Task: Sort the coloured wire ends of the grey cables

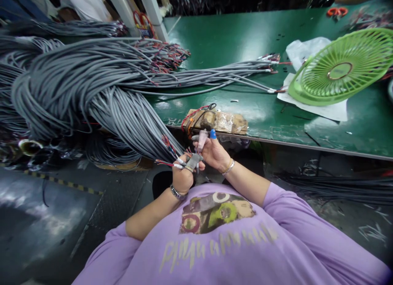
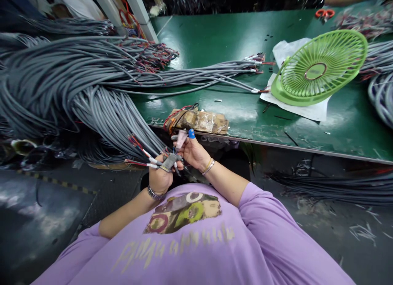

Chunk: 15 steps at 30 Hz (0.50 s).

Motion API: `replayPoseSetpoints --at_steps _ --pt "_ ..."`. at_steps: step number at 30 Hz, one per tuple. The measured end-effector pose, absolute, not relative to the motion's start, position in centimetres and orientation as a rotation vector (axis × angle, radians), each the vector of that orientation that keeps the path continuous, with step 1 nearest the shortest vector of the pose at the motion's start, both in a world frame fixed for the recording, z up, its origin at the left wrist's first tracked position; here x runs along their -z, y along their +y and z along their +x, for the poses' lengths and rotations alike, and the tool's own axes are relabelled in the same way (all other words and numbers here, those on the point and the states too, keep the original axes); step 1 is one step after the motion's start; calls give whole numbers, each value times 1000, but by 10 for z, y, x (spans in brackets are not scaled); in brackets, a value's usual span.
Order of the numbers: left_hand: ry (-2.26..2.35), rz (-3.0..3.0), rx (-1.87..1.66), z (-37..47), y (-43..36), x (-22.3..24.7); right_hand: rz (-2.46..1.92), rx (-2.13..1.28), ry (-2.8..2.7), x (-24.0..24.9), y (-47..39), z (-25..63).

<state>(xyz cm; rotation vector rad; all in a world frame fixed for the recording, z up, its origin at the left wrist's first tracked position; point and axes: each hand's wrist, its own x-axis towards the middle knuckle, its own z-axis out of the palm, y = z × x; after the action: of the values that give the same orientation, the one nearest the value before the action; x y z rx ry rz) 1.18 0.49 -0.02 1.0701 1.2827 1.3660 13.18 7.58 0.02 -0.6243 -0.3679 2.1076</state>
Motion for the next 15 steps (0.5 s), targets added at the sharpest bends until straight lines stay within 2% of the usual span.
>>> replayPoseSetpoints --at_steps 8,15 --pt "1319 1177 -1343 5 -7 -4 -569 -2157 -761 5 53 158" --pt "1368 1359 -1252 -1 -10 -13 -804 -1954 -951 -3 38 156"
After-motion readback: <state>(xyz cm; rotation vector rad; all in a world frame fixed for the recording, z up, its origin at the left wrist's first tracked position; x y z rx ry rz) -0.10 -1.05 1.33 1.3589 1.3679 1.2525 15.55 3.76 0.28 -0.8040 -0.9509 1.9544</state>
